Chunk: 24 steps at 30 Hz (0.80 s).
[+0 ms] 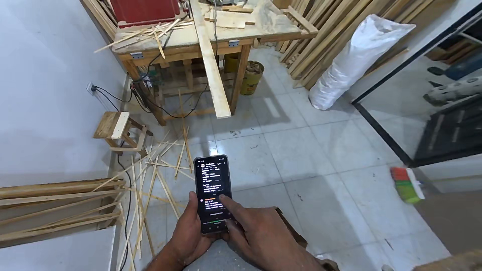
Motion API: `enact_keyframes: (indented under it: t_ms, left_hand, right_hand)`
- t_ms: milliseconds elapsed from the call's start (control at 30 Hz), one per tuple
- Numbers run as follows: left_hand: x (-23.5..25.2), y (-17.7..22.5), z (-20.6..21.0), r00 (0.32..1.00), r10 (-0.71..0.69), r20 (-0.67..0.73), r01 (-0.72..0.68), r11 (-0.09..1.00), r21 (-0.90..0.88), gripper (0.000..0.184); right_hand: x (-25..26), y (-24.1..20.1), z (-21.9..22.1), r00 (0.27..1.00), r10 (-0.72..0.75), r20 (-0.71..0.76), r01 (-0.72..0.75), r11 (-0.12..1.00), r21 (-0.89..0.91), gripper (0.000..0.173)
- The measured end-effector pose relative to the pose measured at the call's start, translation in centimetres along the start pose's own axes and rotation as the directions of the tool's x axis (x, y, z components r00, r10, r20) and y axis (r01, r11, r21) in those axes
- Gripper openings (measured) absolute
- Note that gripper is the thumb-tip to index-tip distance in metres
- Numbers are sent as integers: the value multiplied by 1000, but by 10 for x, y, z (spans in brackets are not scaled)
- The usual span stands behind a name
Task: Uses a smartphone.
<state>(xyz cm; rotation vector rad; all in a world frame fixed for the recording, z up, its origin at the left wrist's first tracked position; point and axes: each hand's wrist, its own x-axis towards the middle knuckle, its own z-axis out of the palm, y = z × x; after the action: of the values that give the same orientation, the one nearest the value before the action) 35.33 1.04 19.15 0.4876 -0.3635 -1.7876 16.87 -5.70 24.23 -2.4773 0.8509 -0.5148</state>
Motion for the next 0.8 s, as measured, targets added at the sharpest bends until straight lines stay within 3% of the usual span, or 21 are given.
enact_keyframes:
  t_ms: [133,800]
  left_hand:
    - [1,-1,-2,1000,-3,13,4,1000,-8,71]
    - [2,-2,-4,999,-4,33,5,999,-32,70]
  right_hand:
    - [-1,0,1,998,18,54,-18,1000,-8,43]
    - [-6,6,5,999,-42,24,41,999,17,35]
